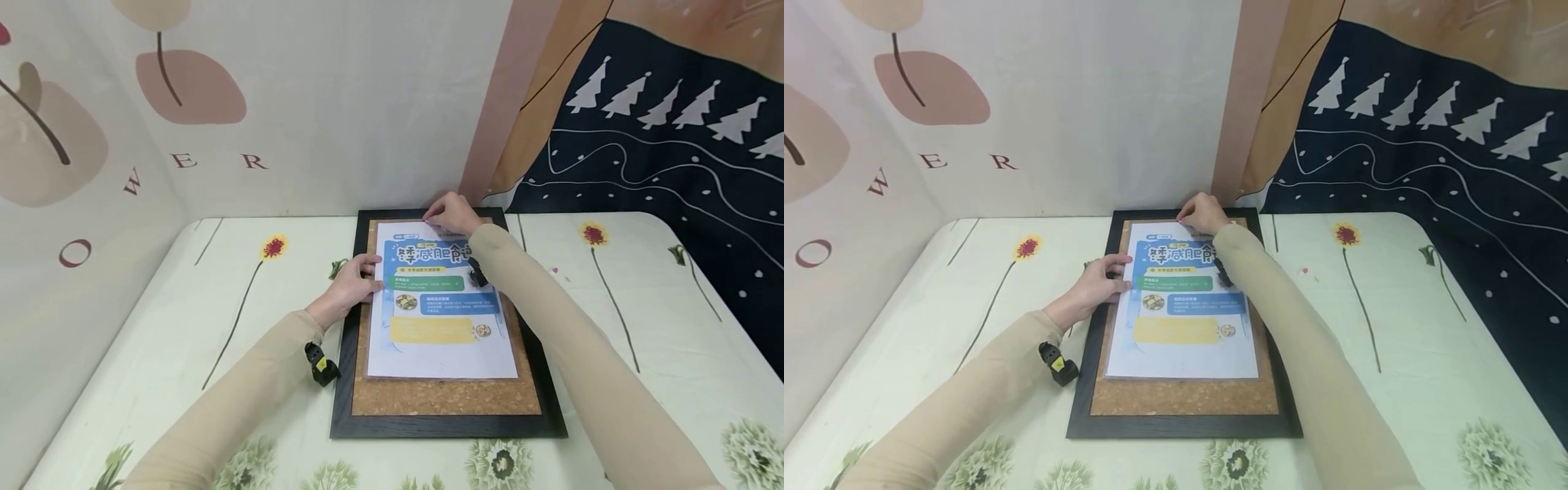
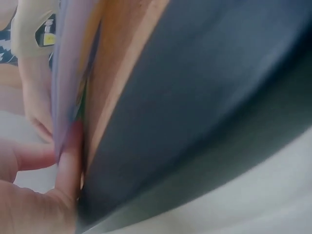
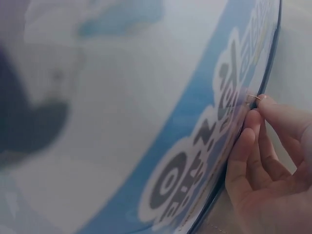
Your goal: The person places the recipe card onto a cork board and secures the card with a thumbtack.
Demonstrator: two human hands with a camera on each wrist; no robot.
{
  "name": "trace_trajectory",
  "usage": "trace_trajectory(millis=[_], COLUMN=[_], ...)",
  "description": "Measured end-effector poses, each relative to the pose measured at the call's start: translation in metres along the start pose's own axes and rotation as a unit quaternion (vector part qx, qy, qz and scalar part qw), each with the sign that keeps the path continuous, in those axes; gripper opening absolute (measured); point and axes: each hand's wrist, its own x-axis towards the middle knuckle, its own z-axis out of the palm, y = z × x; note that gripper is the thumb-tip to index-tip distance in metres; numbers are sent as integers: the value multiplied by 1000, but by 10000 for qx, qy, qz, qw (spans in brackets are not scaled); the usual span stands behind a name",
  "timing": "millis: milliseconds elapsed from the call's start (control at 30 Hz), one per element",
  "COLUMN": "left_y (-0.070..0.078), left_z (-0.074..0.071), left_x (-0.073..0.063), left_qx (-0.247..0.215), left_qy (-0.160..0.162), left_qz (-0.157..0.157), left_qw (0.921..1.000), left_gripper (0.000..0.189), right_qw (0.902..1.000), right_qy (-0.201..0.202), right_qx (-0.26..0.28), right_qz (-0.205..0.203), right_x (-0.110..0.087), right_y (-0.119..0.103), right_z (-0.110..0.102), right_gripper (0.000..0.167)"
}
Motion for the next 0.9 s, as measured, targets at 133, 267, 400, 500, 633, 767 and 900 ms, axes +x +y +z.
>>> trace_trajectory(millis=[133, 267, 400, 500, 633, 767, 900], left_y=[6, 13, 18, 18, 14, 8, 1], left_z=[-8, -14, -21, -27, -35, -42, -44], left_x=[1, 2, 4, 7, 7, 7, 9], left_qx=[322, 866, 1900, 2730, 3387, 3662, 3783], left_qy=[-185, -405, -516, -342, -57, -226, -587], left_qz=[-67, -30, 291, 581, 925, 1131, 1127], left_qw=[9993, 9954, 9800, 9596, 9363, 9234, 9169], left_gripper=[52, 57, 57, 50, 46, 58, 70], right_qw=[9998, 9994, 9993, 9995, 9994, 9994, 9992], right_qy=[63, 118, 167, 186, 221, 229, 251], right_qx=[132, 189, 195, 211, 237, 232, 238], right_qz=[141, 256, 254, 164, 83, 108, 220], right_x=[-1, 0, -1, -1, -1, 0, -1], right_y=[0, 1, 1, 0, -1, 0, 1], right_z=[2, 2, 2, 2, 2, 2, 3], right_gripper=[15, 15, 15, 13, 9, 7, 8])
